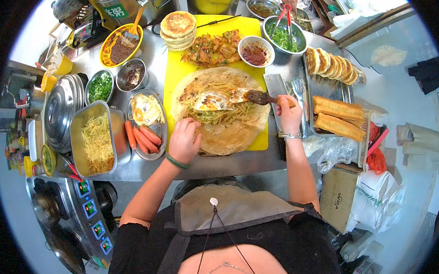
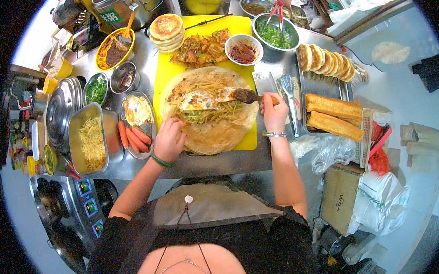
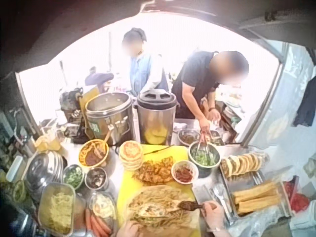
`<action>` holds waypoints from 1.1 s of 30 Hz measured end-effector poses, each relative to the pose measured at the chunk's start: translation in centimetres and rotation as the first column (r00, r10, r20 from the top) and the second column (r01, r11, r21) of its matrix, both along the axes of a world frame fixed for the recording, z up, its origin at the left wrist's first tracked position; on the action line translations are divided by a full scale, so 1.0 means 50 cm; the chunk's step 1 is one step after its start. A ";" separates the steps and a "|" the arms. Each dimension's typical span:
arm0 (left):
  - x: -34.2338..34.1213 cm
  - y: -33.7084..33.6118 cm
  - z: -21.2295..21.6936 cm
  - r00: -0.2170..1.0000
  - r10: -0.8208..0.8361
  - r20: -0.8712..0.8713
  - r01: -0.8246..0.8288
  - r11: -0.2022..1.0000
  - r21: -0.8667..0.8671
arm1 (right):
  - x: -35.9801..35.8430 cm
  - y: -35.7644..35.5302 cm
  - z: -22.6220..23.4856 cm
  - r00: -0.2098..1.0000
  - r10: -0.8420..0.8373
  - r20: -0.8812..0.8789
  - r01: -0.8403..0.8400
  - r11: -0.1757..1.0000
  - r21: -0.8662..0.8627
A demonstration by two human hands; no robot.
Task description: The person assembles a wrap by spreading sauce on a flatbread, adding shredded vegetables, a fried egg, and a sausage, then folding and rolling it into a cylindrical shape. The finished wrap is placed into a plastic bag for takeaway.
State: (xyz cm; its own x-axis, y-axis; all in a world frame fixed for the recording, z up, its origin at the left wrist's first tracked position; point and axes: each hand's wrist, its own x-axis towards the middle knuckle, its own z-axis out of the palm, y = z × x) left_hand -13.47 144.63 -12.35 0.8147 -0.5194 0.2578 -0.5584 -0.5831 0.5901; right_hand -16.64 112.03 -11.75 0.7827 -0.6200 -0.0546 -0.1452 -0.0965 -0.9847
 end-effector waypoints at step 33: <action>-0.098 -0.055 -0.050 0.987 -0.092 0.130 0.099 0.994 -0.049 | 0.177 0.227 0.219 0.529 0.847 -0.049 -0.706 0.408 -0.579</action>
